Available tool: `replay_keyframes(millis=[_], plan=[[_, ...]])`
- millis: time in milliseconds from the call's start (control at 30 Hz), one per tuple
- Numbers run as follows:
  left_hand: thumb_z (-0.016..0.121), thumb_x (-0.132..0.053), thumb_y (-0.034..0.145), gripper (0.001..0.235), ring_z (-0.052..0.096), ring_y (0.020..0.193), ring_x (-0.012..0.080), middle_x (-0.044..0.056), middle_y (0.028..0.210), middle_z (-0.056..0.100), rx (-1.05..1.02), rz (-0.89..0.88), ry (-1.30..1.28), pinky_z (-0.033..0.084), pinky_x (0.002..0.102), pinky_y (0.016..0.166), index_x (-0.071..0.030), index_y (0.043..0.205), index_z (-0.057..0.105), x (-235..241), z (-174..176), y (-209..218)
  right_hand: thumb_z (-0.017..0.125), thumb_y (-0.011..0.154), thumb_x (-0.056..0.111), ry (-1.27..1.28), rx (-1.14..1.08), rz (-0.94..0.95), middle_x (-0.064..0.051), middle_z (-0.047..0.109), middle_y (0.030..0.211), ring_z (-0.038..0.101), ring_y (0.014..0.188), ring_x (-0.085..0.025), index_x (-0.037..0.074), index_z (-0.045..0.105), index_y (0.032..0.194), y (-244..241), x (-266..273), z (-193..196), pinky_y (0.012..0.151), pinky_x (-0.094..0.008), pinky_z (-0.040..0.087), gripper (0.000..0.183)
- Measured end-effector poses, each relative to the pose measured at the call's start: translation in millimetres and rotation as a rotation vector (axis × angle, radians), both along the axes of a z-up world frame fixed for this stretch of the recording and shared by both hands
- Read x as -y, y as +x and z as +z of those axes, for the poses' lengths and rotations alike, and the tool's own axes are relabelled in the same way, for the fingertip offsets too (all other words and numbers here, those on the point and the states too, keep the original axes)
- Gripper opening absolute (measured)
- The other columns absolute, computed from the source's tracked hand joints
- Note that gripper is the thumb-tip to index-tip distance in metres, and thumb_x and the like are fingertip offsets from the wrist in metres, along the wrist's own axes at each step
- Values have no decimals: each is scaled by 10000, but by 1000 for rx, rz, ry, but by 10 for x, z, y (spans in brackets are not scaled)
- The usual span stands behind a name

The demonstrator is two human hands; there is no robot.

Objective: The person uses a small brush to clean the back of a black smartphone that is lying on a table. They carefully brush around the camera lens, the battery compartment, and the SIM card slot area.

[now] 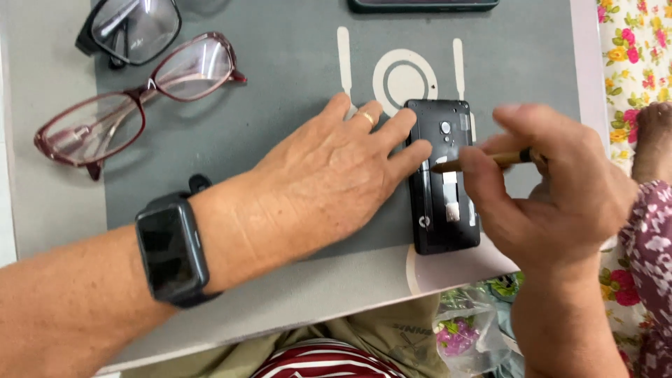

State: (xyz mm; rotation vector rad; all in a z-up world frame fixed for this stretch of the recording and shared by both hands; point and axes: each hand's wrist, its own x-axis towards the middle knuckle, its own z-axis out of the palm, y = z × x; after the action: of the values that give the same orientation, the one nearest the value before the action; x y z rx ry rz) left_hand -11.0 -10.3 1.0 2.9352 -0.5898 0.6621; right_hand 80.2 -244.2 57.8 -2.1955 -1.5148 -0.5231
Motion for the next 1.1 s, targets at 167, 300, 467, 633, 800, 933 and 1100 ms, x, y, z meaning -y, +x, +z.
replay_keyframes(millis=[167, 300, 467, 633, 800, 933, 1100], plan=[[571, -263, 1022, 272, 677, 969, 256, 52, 1262, 621, 60, 21, 35, 489, 438, 897, -235, 1289, 619, 13, -37, -15, 612, 1116, -97, -103, -6, -57, -213, 753, 1119, 702, 1020, -328, -173, 628, 1472, -174, -34, 142, 1033, -479, 609, 364], [591, -324, 1031, 279, 667, 1001, 258, 52, 1304, 602, 114, 42, 58, 478, 433, 891, -248, 1299, 613, 50, -129, -8, 980, 1205, 148, -175, 79, -307, 1, 776, 1085, 786, 1029, -205, 44, 748, 1373, -214, -48, 120, 1331, -601, 183, 305], [536, -344, 1065, 232, 606, 1255, 353, 80, 1374, 604, 88, 20, 53, 469, 522, 991, -250, 1255, 631, 79, -192, 46, 677, 1055, -146, -68, -87, -174, -133, 747, 1048, 776, 989, -269, -82, 618, 1387, -308, -152, 94, 1393, -568, 200, 343], [515, -324, 996, 453, 540, 1386, 428, 141, 1549, 565, -163, -94, -29, 407, 576, 1057, -231, 1425, 623, 34, -185, 185, 708, 1232, -235, 216, -180, -66, -286, 677, 1082, 682, 910, -305, -101, 492, 1503, -313, -163, -117, 870, -384, 624, 371], [563, -262, 971, 341, 639, 1201, 381, 103, 1384, 659, 0, -137, -29, 460, 513, 929, -219, 1281, 697, -55, -218, 162, 530, 1163, -240, 82, -267, -84, -332, 682, 1316, 768, 1081, -371, -37, 377, 1631, -451, -136, 39, 996, -418, 652, 532], [588, -241, 979, 242, 648, 1115, 334, 69, 1298, 675, 60, -133, -6, 468, 469, 871, -222, 1196, 692, -103, -150, 121, 783, 1207, -251, 75, -109, -117, -301, 695, 1262, 779, 1062, -319, -117, 526, 1531, -433, -160, 24, 975, -423, 662, 435], [590, -211, 979, 246, 640, 1103, 336, 69, 1290, 670, 64, -141, -20, 469, 477, 880, -202, 1198, 701, -107, -173, 130, 648, 1211, -263, 13, -180, -96, -265, 750, 1261, 778, 1086, -315, -91, 499, 1548, -439, -131, 121, 993, -404, 647, 406]])
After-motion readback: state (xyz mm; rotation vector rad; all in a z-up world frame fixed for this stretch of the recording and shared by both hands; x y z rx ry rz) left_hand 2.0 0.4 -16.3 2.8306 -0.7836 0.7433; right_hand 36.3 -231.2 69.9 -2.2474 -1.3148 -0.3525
